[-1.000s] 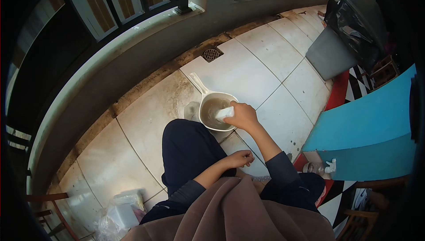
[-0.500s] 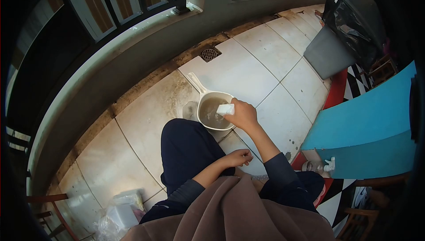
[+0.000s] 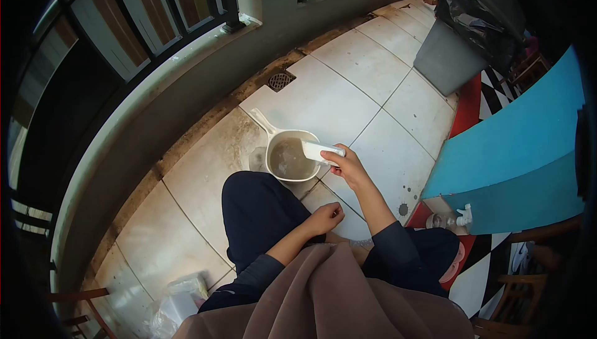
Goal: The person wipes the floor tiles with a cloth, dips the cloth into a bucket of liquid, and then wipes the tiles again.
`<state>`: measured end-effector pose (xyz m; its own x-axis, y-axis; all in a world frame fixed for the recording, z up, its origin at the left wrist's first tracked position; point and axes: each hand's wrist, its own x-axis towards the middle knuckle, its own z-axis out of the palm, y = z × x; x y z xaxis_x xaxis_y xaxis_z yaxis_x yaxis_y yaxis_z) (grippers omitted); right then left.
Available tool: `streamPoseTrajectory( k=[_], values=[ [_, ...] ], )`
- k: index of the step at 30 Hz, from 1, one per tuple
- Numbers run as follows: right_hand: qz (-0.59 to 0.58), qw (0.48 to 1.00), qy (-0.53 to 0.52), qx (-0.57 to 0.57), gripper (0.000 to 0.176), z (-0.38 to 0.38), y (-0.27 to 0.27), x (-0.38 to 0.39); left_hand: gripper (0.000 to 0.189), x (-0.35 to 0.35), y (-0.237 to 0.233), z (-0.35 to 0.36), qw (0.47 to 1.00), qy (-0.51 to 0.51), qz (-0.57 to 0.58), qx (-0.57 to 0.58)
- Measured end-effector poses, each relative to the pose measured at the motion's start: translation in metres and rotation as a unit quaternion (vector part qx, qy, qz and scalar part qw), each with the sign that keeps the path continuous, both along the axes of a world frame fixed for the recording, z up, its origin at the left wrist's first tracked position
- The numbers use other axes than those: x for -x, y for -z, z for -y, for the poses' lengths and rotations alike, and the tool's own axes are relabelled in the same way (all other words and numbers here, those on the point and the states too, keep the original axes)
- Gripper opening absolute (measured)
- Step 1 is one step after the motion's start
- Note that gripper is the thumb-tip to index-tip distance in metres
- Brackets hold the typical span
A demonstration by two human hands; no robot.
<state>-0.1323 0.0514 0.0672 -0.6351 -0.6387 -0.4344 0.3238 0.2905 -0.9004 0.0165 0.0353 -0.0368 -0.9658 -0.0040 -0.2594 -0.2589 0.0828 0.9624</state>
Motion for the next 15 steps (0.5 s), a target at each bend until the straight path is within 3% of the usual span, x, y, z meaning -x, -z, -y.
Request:
streamPoseTrajectory(
  k=[2,5,8,11,12,15],
  values=[
    [0.066,0.995,0.058,0.055,0.039,-0.027,0.006,0.008,0.021,-0.008,-0.007,-0.009,0.975,-0.027,-0.066,0.212],
    [-0.007,0.994,0.105,-0.005,0.041,-0.07,0.012,0.023,0.035,-0.01,-0.009,-0.027,0.924,-0.015,-0.002,0.381],
    [-0.171,0.978,0.114,-0.026,0.042,-0.11,0.044,0.038,0.065,0.004,0.004,-0.041,0.834,-0.051,0.101,0.541],
    [-0.32,0.939,0.058,-0.112,0.041,-0.138,0.05,0.041,0.086,0.022,-0.01,-0.033,0.803,0.014,0.239,0.545],
    [-0.364,0.918,0.03,-0.157,0.041,-0.145,0.049,0.041,0.101,0.03,-0.006,-0.03,0.798,0.039,0.29,0.528],
    [-0.532,0.825,-0.047,-0.188,0.041,-0.151,0.057,0.033,0.126,0.043,0.002,-0.034,0.837,0.022,0.343,0.425]
  ],
)
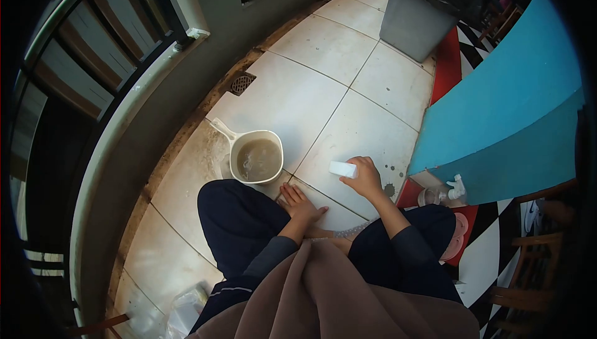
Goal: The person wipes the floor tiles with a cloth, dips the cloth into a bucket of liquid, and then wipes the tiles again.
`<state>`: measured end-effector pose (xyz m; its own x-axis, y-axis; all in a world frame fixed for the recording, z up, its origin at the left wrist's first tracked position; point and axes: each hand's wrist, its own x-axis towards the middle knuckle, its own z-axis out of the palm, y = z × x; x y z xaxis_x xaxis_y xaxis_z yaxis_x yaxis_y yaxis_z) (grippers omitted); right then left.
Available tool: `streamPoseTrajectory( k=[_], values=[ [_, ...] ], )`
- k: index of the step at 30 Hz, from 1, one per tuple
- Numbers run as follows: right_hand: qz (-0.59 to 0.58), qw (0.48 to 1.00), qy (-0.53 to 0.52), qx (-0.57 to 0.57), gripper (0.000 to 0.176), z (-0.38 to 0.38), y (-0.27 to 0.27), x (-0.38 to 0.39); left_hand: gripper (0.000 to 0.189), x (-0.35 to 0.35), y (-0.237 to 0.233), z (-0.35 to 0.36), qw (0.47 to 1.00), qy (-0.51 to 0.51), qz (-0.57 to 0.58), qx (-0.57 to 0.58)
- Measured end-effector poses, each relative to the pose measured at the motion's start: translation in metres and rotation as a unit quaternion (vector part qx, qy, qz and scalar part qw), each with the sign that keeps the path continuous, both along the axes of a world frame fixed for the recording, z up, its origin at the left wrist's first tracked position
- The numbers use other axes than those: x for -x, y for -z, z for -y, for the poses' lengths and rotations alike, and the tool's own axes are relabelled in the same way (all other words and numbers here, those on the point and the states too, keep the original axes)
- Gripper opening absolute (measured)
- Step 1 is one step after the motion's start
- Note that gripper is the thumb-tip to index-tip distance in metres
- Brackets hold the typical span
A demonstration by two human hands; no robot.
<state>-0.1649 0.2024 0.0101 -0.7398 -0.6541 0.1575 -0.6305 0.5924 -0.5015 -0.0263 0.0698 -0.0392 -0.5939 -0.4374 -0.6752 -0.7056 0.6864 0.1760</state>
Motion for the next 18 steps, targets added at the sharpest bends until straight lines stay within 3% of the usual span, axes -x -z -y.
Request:
streamPoseTrajectory(
  k=[3,5,13,18],
  values=[
    [0.02,0.999,-0.042,-0.024,0.039,0.0,0.012,-0.008,0.149,0.002,0.008,0.001,0.998,-0.021,0.017,-0.056],
    [0.022,0.997,-0.048,-0.057,0.036,0.001,0.02,-0.006,0.155,0.01,0.015,0.004,0.996,-0.029,0.037,-0.08],
    [0.006,0.996,0.058,-0.065,0.035,0.035,0.02,0.038,0.156,0.007,0.008,0.004,0.995,-0.034,0.034,-0.084],
    [0.031,0.993,-0.031,-0.111,0.038,0.036,0.021,-0.001,0.154,0.004,-0.001,0.004,0.996,-0.029,0.012,-0.088]
  ],
)
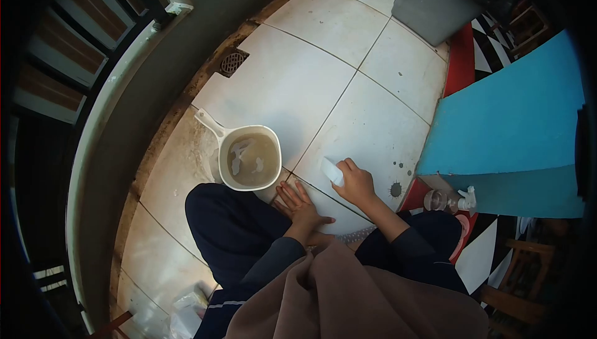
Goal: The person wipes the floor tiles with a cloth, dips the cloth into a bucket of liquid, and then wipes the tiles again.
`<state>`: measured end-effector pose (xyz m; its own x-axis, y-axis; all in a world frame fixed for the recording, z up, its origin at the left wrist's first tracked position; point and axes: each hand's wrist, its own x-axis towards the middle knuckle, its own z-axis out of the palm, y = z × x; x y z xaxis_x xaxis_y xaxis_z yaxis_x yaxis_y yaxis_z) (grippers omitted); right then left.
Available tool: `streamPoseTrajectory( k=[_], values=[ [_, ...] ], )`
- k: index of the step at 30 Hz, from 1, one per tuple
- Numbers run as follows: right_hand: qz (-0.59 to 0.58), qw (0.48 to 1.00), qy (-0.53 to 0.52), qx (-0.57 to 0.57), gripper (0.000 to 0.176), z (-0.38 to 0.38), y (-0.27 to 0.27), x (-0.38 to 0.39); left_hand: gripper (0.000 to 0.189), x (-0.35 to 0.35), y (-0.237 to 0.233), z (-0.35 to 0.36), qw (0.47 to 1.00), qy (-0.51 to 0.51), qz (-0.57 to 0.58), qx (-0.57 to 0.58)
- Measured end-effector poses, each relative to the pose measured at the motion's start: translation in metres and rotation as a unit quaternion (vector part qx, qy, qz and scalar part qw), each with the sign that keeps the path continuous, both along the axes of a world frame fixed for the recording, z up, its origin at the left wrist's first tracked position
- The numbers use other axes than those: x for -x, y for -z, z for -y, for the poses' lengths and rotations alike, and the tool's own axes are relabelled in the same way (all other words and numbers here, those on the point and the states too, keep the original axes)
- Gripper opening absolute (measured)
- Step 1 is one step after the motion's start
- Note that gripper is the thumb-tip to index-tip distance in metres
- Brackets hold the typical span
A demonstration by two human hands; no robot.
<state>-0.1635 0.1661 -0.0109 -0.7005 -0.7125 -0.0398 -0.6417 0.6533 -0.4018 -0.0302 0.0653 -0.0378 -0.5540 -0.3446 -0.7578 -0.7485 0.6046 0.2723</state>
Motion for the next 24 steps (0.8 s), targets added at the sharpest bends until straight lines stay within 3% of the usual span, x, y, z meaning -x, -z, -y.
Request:
streamPoseTrajectory(
  k=[3,6,9,15,21,24],
  values=[
    [0.0,1.0,0.0,0.031,0.037,0.001,0.001,0.022,0.152,0.002,-0.004,0.001,1.0,0.005,0.014,-0.002],
    [-0.071,0.992,0.092,0.052,0.034,0.015,0.009,0.071,0.152,0.003,-0.006,0.001,1.0,0.01,0.017,0.0],
    [-0.077,0.992,0.096,0.026,0.034,0.028,0.011,0.062,0.151,0.001,-0.003,0.0,1.0,0.002,0.005,0.007],
    [0.012,0.999,-0.051,0.011,0.036,0.022,-0.002,0.007,0.15,-0.001,0.003,-0.001,1.0,0.004,-0.011,0.01],
    [-0.085,0.992,0.092,0.004,0.037,0.039,0.01,0.077,0.151,0.0,0.002,-0.002,1.0,0.006,0.0,0.02],
    [-0.027,1.0,0.009,-0.007,0.032,0.045,0.001,0.028,0.15,0.001,0.001,-0.001,1.0,0.007,0.003,0.015]
  ],
)
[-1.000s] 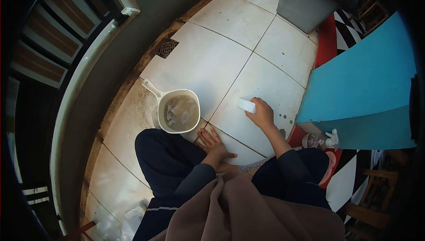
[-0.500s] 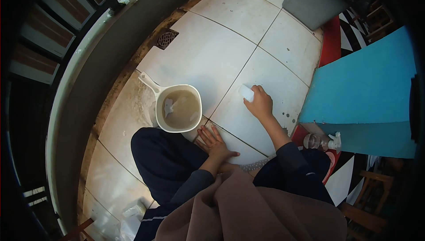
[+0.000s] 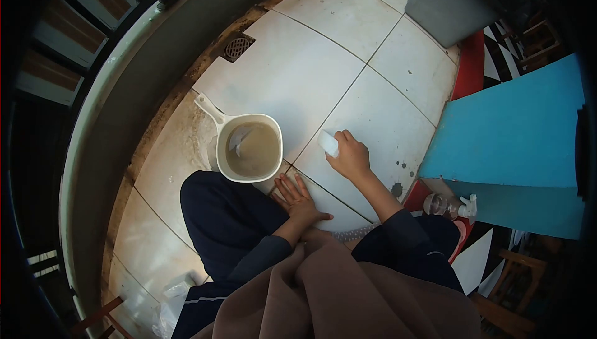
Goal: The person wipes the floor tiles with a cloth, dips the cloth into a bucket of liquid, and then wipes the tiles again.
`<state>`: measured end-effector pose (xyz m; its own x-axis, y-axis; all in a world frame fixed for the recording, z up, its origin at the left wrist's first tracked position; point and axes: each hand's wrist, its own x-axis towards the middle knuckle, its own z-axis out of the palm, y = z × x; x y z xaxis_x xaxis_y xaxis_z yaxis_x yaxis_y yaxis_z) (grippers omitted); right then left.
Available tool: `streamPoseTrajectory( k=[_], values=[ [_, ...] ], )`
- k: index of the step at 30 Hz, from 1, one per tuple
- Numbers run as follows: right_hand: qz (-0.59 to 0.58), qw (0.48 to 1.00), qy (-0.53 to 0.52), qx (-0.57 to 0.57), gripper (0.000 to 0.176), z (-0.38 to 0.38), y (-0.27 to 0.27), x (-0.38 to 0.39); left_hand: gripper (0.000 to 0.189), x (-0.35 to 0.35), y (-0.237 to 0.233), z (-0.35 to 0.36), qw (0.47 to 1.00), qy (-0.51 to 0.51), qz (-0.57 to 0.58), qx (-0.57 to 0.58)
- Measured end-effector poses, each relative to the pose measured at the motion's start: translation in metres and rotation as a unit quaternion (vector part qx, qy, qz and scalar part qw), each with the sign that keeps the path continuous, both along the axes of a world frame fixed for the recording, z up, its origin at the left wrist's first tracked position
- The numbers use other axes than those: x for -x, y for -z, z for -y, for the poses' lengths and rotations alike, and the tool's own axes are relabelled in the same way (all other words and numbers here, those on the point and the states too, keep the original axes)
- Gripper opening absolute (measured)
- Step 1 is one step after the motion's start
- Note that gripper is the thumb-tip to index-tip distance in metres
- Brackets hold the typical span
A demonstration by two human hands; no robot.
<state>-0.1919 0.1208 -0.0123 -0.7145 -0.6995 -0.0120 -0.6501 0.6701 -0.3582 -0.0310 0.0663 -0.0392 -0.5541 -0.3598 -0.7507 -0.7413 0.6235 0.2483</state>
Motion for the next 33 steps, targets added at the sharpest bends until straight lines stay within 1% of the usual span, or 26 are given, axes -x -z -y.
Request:
streamPoseTrajectory(
  k=[3,8,9,12,13,16,17,19,20,21,24,25,28,31,33],
  values=[
    [0.018,0.996,-0.083,0.016,0.034,-0.009,0.0,-0.021,0.15,-0.001,0.002,0.0,1.0,0.001,-0.007,0.0],
    [-0.04,0.998,0.04,0.011,0.034,-0.005,0.005,0.051,0.15,-0.003,0.002,-0.002,1.0,-0.006,-0.023,0.002],
    [-0.056,0.996,0.064,0.015,0.033,-0.001,0.002,0.056,0.15,-0.004,0.002,-0.001,1.0,-0.007,-0.026,0.003],
    [-0.057,0.998,0.017,0.01,0.034,0.004,0.006,0.022,0.15,-0.003,0.003,-0.001,1.0,-0.006,-0.022,0.004],
    [-0.021,1.0,-0.019,0.002,0.035,0.003,0.002,0.003,0.15,-0.002,0.002,-0.001,1.0,-0.006,-0.018,0.001],
    [0.008,0.995,-0.103,0.006,0.036,-0.008,0.002,-0.023,0.149,-0.001,0.001,0.0,1.0,-0.005,-0.012,-0.003],
    [0.011,0.995,-0.099,0.01,0.035,-0.009,0.002,-0.012,0.149,-0.001,0.001,0.001,1.0,-0.005,-0.013,-0.004],
    [-0.015,1.0,-0.025,-0.006,0.035,-0.003,-0.001,0.021,0.151,-0.004,0.004,-0.001,1.0,-0.006,-0.019,-0.002],
    [-0.052,0.998,0.006,0.027,0.034,-0.002,0.004,0.041,0.152,-0.005,0.007,-0.002,1.0,-0.004,-0.026,0.002],
    [-0.049,0.998,0.049,-0.007,0.035,0.003,0.0,0.055,0.154,-0.004,0.008,-0.001,0.999,-0.001,-0.034,0.007],
    [-0.073,0.996,0.049,-0.007,0.035,0.012,0.002,0.045,0.154,-0.004,0.008,-0.002,0.999,-0.002,-0.029,0.012],
    [-0.065,0.998,0.009,0.009,0.035,0.011,0.004,0.029,0.154,-0.004,0.007,-0.002,0.999,-0.001,-0.03,0.011],
    [0.011,0.995,-0.099,0.011,0.034,0.002,0.001,-0.02,0.153,-0.003,0.007,-0.001,1.0,0.002,-0.027,0.008],
    [0.009,0.997,-0.078,0.005,0.033,0.001,0.0,0.003,0.153,-0.002,0.004,0.0,1.0,0.001,-0.02,0.004],
    [-0.038,0.999,-0.002,0.015,0.033,0.007,0.003,0.039,0.153,-0.003,0.003,-0.001,1.0,-0.005,-0.025,0.002]
  ],
)
